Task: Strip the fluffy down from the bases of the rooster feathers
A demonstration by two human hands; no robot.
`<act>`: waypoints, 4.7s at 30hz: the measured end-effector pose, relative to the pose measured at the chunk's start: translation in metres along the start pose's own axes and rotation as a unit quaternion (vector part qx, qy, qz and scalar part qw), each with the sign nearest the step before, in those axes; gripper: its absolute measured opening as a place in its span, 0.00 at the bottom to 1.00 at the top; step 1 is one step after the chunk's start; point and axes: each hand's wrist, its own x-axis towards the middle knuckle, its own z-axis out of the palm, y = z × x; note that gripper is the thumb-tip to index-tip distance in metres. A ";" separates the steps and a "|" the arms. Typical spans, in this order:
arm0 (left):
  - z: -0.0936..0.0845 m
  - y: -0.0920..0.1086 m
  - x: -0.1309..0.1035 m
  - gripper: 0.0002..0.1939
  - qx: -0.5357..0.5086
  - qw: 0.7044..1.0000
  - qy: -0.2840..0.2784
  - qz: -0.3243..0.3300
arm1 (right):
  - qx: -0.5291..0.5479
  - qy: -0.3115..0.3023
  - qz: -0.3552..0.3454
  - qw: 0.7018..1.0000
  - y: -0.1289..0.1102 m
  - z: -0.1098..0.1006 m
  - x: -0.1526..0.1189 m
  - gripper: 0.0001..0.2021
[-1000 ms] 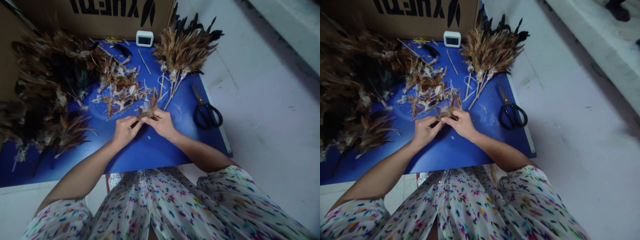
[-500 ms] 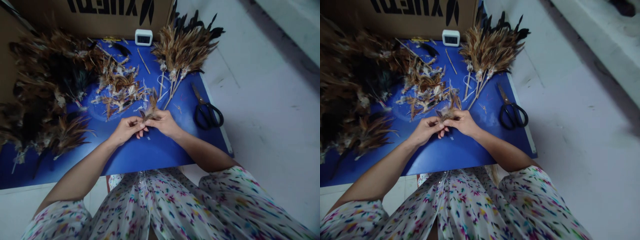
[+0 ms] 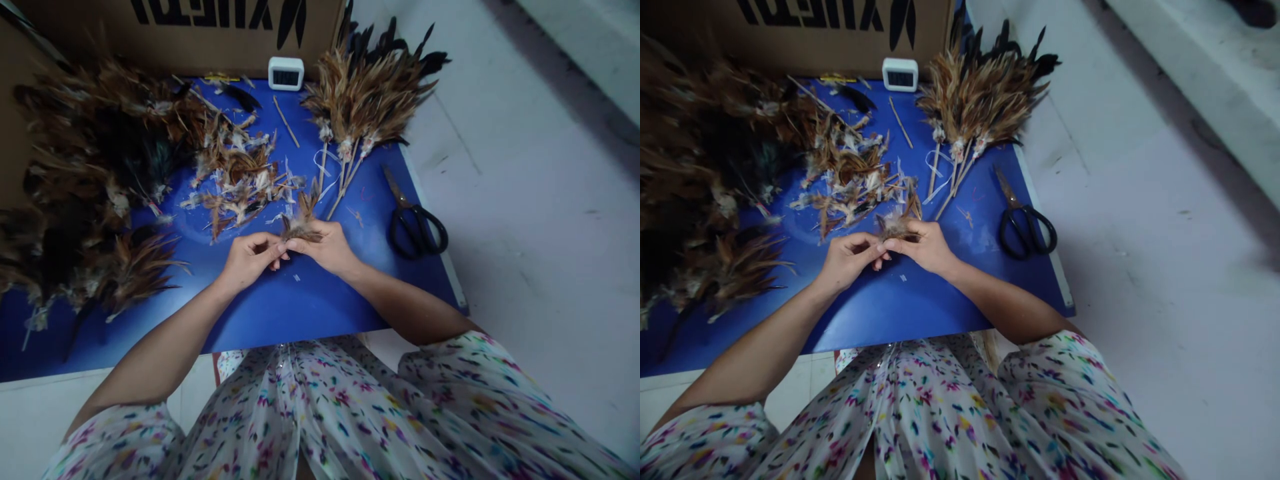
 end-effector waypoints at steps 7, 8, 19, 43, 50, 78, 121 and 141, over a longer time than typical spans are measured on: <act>0.002 -0.003 -0.001 0.17 0.063 0.997 0.044 0.030 | -0.024 0.023 -0.012 0.999 -0.002 0.002 -0.001 0.21; 0.002 -0.003 -0.001 0.17 0.062 0.997 0.040 0.027 | -0.025 0.025 -0.014 0.999 -0.001 0.002 -0.001 0.21; -0.002 0.002 0.002 0.17 -0.077 0.988 -0.100 -0.095 | -0.010 -0.049 -0.036 0.998 -0.007 -0.002 0.000 0.21; -0.018 -0.008 0.018 0.17 0.009 0.980 0.186 0.066 | -0.392 0.004 -0.374 0.840 -0.029 0.044 -0.016 0.10; -0.022 -0.011 0.020 0.17 0.062 0.970 0.218 0.084 | -0.467 -0.149 -0.537 0.687 -0.025 0.134 -0.036 0.13; -0.024 -0.012 0.019 0.10 0.048 0.967 0.231 0.093 | -0.371 -0.242 -0.677 0.588 -0.020 0.144 -0.018 0.19; -0.052 -0.009 0.033 0.15 -0.056 0.919 0.376 0.104 | -0.494 -0.087 -0.226 0.835 -0.010 0.022 0.093 0.10; -0.056 -0.013 0.037 0.16 -0.081 0.915 0.388 0.074 | -0.458 -0.163 -0.126 0.865 -0.003 0.027 0.128 0.09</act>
